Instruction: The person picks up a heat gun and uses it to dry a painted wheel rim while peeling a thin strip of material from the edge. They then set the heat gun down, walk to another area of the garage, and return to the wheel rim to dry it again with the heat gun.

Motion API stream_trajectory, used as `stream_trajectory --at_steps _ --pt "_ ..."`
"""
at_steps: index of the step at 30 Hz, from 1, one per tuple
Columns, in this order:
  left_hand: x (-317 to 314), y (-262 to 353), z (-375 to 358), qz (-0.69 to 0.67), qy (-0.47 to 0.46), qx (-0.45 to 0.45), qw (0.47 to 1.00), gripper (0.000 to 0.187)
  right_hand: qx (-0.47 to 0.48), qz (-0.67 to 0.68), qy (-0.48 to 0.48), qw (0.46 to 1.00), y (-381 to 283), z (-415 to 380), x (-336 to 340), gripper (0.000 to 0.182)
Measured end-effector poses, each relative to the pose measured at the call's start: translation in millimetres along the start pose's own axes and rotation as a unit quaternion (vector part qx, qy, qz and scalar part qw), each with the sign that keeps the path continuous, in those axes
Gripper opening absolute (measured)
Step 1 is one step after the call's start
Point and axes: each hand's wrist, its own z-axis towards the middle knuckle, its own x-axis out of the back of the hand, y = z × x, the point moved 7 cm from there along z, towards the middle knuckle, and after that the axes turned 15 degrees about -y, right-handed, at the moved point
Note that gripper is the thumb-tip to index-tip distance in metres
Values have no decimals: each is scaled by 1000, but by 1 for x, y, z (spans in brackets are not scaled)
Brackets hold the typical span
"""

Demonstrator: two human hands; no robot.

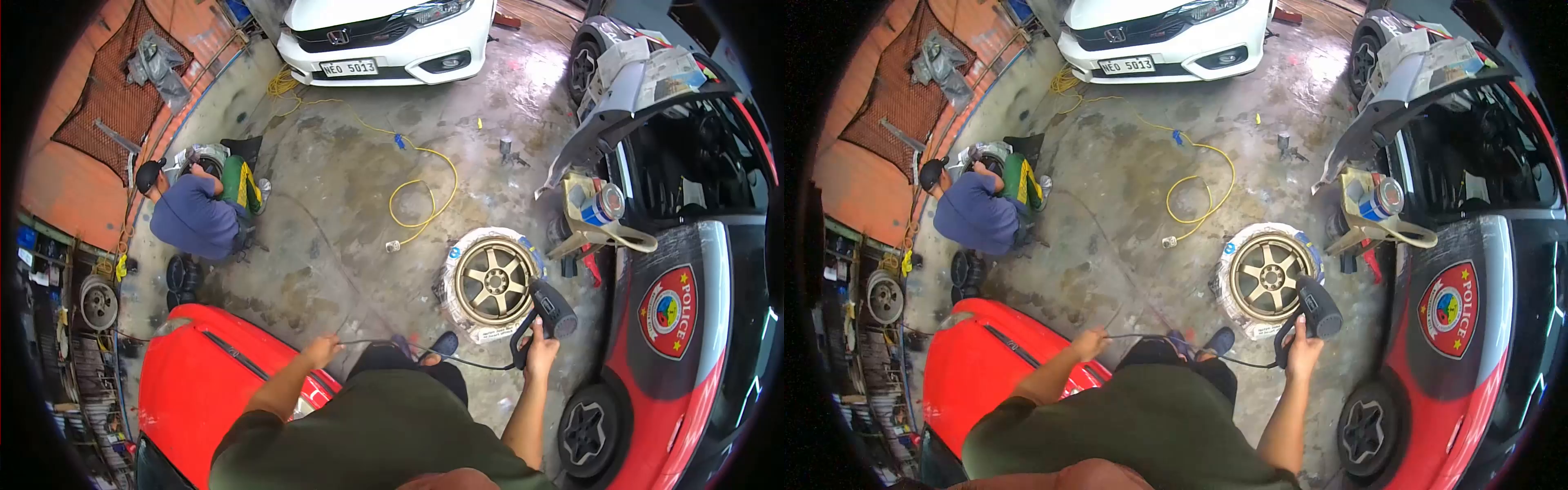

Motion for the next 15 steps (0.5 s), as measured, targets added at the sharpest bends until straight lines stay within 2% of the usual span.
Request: stream_trajectory --at_steps 3,4,6,8,9,11,12,13,15 --pt "-58 -21 14 -48 20 20 998 34 -55 -69 -29 996 39 10 2 32" --pt "-72 -17 18 -49 -1 12 999 33 -62 -107 -8 992 50 8 2 32" --pt "-92 -11 33 -53 -39 -3 998 32 -37 -189 -53 980 54 -1 -13 31" --pt "-111 -13 46 -89 -31 -8 996 30 -6 -273 -126 954 80 -10 -29 32" --pt "-119 -12 50 -114 -21 -7 993 29 -48 -294 -127 946 77 -13 -36 36" --pt "-135 -17 59 -89 -10 -25 996 28 69 -377 -64 922 75 -10 -53 40" --pt "-143 -15 60 -76 -2 -32 997 27 4 -441 -35 897 79 -11 -61 40" --pt "-150 -12 58 -78 0 -30 996 27 41 -446 -40 893 91 -6 -65 41" --pt "-163 -9 61 -71 2 -31 997 26 -2 -323 -153 934 111 4 -70 43"
